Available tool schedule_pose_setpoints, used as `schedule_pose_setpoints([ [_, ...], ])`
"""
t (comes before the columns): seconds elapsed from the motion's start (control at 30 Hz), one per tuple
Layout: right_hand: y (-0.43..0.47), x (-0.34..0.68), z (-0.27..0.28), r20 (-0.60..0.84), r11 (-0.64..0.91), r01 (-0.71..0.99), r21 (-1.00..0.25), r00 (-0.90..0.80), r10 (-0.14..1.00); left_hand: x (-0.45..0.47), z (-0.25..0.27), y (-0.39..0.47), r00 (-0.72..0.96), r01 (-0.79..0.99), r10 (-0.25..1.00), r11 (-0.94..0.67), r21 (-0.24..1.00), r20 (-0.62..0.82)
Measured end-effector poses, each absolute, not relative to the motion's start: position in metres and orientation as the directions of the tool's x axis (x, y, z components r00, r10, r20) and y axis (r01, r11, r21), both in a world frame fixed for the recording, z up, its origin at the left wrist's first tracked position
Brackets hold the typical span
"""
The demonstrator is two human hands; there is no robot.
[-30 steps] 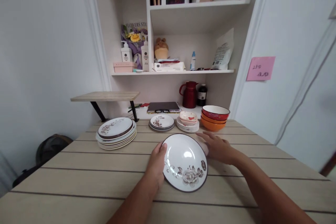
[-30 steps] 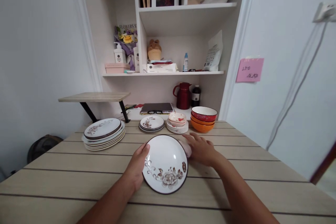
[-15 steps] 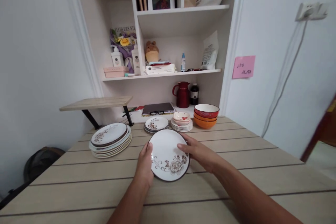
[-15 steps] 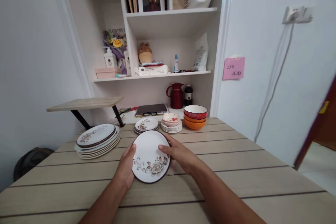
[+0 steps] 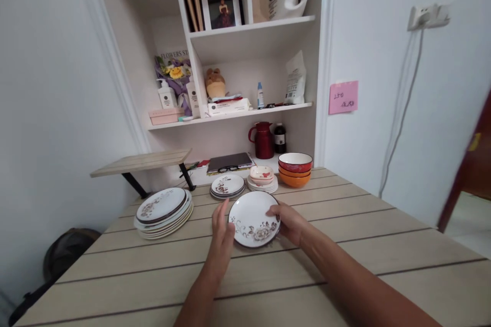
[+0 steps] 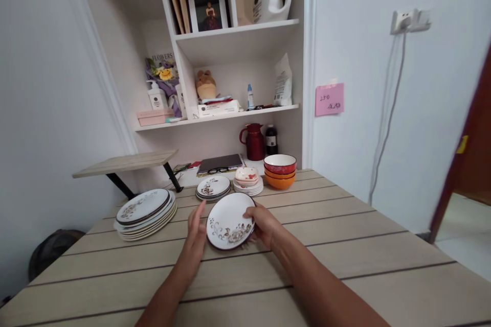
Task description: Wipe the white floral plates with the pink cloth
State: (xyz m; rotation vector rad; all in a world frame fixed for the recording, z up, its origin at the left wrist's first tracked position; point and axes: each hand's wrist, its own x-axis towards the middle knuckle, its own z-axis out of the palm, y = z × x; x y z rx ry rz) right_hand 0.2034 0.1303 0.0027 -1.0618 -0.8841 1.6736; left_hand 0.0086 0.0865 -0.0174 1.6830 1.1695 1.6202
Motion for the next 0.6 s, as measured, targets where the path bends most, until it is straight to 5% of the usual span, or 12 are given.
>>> schedule_pose_setpoints([
  [0.1, 0.133, 0.208, 0.005, -0.265, -0.305, -0.331, -0.893, -0.162, 0.951, 0.012, -0.022, 0.084, 0.075, 0.493, 0.747, -0.604, 0.626, 0.661],
  [0.23, 0.131, 0.209, 0.009, -0.258, -0.311, -0.316, -0.896, -0.200, 0.945, 0.017, -0.024, 0.082, 0.242, 0.794, 0.749, -0.518, 0.318, 0.616],
  [0.33, 0.126, 0.205, 0.012, -0.230, -0.298, -0.293, -0.908, -0.246, 0.942, 0.017, -0.020, 0.079, 0.290, 0.858, 0.739, -0.483, 0.177, 0.608],
  [0.47, 0.119, 0.203, 0.019, -0.190, -0.273, -0.277, -0.921, -0.292, 0.937, 0.011, -0.013, 0.078, 0.371, 0.827, 0.735, -0.540, 0.159, 0.567],
  [0.6, 0.116, 0.208, 0.027, -0.086, -0.179, -0.247, -0.952, -0.345, 0.935, 0.007, -0.015, 0.083, 0.440, 0.670, 0.730, -0.654, 0.350, 0.523],
])
